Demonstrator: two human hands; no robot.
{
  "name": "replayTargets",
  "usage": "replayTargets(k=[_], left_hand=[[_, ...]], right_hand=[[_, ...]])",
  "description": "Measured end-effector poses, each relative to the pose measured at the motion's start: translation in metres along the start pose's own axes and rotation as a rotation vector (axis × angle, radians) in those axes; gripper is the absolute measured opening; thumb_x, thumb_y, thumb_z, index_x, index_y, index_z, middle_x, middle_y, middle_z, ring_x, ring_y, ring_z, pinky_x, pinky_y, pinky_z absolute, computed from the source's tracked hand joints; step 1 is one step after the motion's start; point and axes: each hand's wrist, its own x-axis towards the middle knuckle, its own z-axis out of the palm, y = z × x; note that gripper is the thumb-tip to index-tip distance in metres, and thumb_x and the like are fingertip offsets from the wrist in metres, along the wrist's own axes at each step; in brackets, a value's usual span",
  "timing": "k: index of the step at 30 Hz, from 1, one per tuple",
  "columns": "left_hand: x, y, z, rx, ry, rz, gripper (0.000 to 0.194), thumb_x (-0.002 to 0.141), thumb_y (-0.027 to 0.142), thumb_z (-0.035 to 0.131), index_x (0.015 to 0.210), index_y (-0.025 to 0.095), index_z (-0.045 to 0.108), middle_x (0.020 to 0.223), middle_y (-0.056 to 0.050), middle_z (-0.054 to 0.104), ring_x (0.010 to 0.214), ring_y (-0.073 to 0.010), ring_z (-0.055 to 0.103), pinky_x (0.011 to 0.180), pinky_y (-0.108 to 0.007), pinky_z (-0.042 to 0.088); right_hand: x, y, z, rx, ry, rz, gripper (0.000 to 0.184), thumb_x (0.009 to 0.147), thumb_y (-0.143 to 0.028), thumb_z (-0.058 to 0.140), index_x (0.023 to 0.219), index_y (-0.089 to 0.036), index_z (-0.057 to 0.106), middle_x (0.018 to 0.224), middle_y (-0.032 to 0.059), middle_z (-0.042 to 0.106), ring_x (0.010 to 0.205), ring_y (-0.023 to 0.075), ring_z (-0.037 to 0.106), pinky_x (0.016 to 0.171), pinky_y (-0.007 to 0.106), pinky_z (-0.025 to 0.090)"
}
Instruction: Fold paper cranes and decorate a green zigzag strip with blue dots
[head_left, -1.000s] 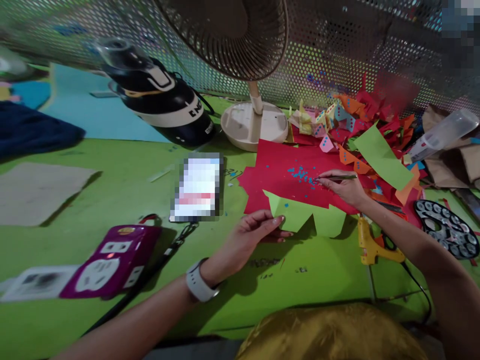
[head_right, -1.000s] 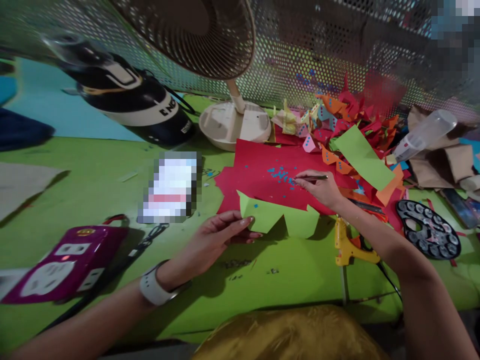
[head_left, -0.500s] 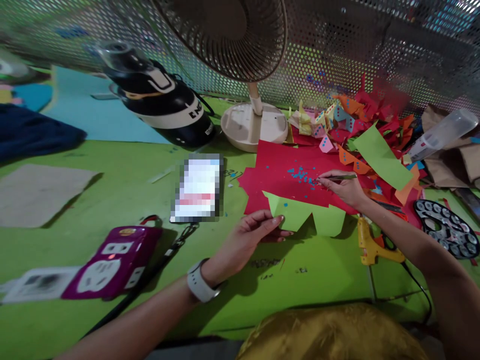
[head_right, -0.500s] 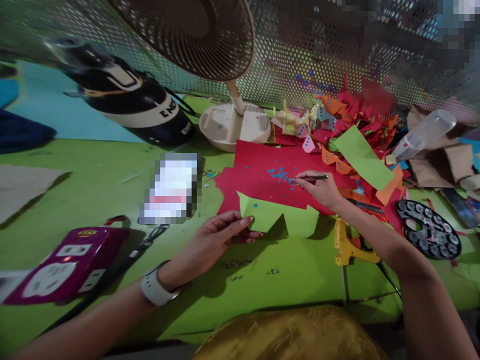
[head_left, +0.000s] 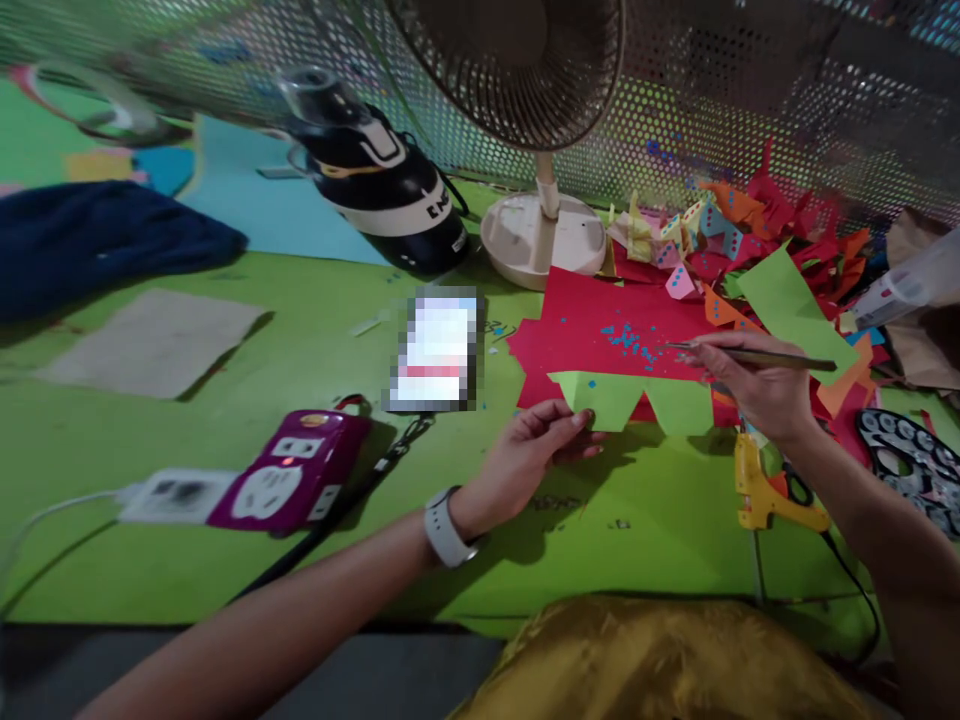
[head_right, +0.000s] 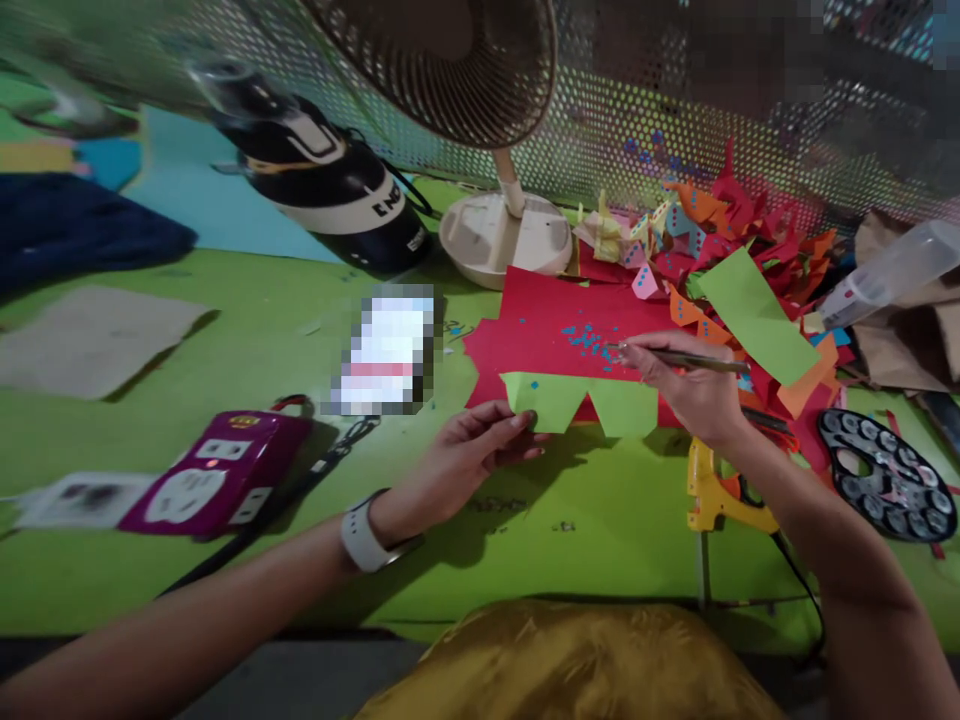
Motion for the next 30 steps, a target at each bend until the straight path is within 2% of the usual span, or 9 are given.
replayTargets(k=[3, 8, 15, 24, 30], left_hand=[[-0.001, -0.002, 0.002, 0.007, 0.007, -0.013, 0.046, 0.053, 0.039, 0.094, 0.075, 0.017, 0.061, 0.071, 0.004, 0.074, 0.069, -0.0149, 0.074, 0.067, -0.024, 0.062], [-0.003, -0.002, 0.004, 0.022, -0.004, -0.001, 0.048, 0.051, 0.043, 0.094, 0.074, 0.016, 0.062, 0.069, 0.004, 0.072, 0.066, -0.0133, 0.073, 0.065, -0.022, 0.061], [-0.004, -0.004, 0.002, 0.03, -0.037, 0.008, 0.044, 0.057, 0.043, 0.091, 0.076, 0.017, 0.062, 0.071, 0.003, 0.071, 0.069, -0.0146, 0.073, 0.07, -0.026, 0.061], [-0.005, -0.002, 0.004, 0.022, -0.031, -0.006, 0.045, 0.054, 0.044, 0.092, 0.074, 0.017, 0.063, 0.068, 0.005, 0.07, 0.068, -0.0133, 0.072, 0.067, -0.023, 0.06], [-0.005, -0.002, 0.006, 0.024, -0.027, 0.005, 0.047, 0.052, 0.045, 0.093, 0.074, 0.017, 0.062, 0.069, 0.004, 0.071, 0.069, -0.0148, 0.073, 0.067, -0.025, 0.061]], right_hand=[[-0.013, -0.017, 0.014, -0.009, -0.107, -0.024, 0.011, 0.084, -0.038, 0.072, 0.088, -0.028, 0.076, 0.082, -0.0002, 0.078, 0.074, 0.0195, 0.076, 0.069, 0.035, 0.065], [-0.024, -0.015, 0.034, -0.019, -0.248, -0.029, 0.011, 0.087, -0.034, 0.069, 0.088, -0.027, 0.078, 0.085, -0.0006, 0.079, 0.074, 0.0156, 0.075, 0.067, 0.026, 0.063], [-0.026, -0.015, 0.036, -0.112, -0.273, -0.062, 0.011, 0.088, -0.031, 0.068, 0.09, -0.028, 0.079, 0.085, 0.0, 0.079, 0.072, 0.0176, 0.075, 0.065, 0.028, 0.064], [-0.03, -0.014, 0.034, -0.16, -0.26, -0.136, 0.012, 0.088, -0.027, 0.068, 0.092, -0.031, 0.078, 0.09, -0.0021, 0.079, 0.074, 0.0185, 0.076, 0.069, 0.03, 0.065], [-0.032, -0.018, 0.033, -0.129, -0.362, -0.161, 0.016, 0.09, -0.027, 0.066, 0.098, -0.033, 0.078, 0.099, -0.0008, 0.078, 0.085, 0.0202, 0.076, 0.078, 0.031, 0.064]])
